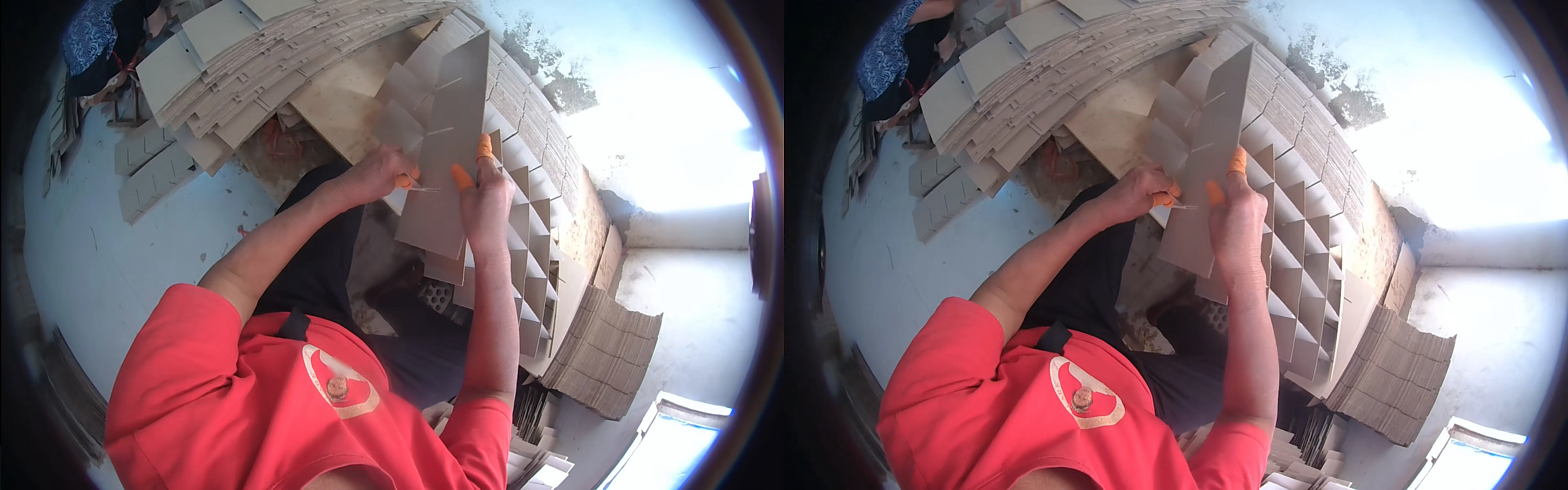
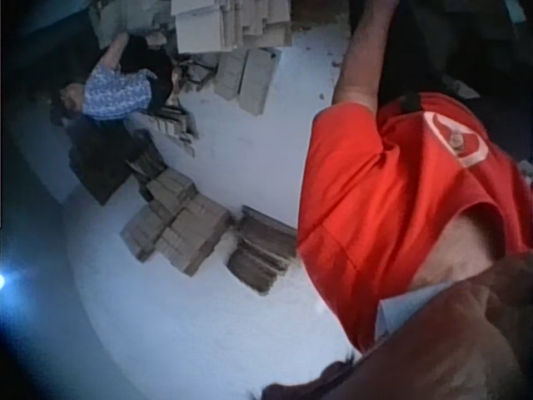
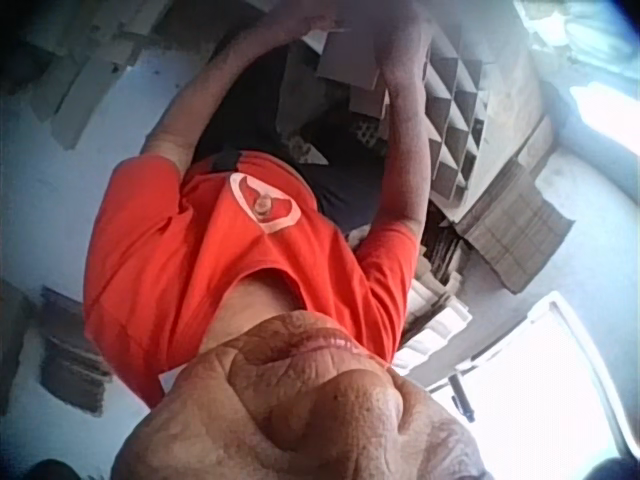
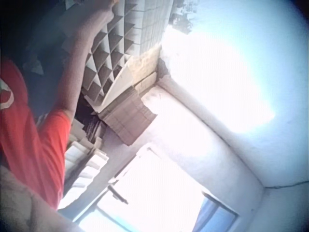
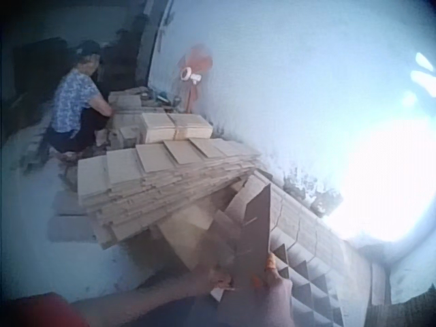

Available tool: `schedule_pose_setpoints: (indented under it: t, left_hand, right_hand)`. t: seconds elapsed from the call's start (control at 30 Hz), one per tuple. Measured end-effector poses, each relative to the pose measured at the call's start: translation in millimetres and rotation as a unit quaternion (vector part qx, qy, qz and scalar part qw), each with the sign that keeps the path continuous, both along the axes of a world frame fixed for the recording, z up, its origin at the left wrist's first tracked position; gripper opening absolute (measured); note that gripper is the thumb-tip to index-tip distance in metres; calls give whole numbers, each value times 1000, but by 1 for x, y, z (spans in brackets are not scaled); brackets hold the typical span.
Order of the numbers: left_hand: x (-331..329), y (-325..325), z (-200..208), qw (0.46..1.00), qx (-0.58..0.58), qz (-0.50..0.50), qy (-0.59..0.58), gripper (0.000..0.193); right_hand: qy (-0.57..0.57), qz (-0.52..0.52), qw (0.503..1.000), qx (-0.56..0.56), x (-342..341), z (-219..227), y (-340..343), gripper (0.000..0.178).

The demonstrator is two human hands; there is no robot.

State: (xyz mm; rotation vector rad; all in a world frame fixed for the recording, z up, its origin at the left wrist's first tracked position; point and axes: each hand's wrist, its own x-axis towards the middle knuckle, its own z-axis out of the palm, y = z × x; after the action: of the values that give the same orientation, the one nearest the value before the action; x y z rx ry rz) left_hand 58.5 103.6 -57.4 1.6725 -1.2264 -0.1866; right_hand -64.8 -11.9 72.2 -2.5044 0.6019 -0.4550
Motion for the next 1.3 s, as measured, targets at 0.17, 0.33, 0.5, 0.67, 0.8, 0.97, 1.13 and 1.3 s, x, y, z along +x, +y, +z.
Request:
schedule_pose_setpoints:
  t: [0.17,0.33,0.5,0.67,0.8,0.97,1.13,1.3]
  left_hand:
    - [0,2,1,999,-18,-5,-38,14]
    - [0,3,3,999,-28,-11,-12,14]
    - [-3,5,8,1000,-23,-8,-13,16]
    - [-2,7,6,1000,-17,-11,-6,17]
    - [0,5,4,999,-8,-28,12,18]
    - [1,0,6,1000,-5,-17,-7,18]
    - [4,-2,2,1000,-2,-17,6,18]
    - [4,-8,7,998,26,-36,-36,20]
  right_hand:
    - [-3,-3,1000,-15,-5,-4,-2,44]
    - [20,-16,1000,0,-4,-4,3,51]
    - [29,-49,998,2,-3,0,12,53]
    - [31,9,999,28,-1,-2,6,55]
    - [27,46,997,62,9,-12,-1,55]
    - [99,48,994,-6,24,-33,-20,41]
    - [65,84,994,33,28,-29,-24,23]
    - [147,116,981,-58,29,-71,-23,9]
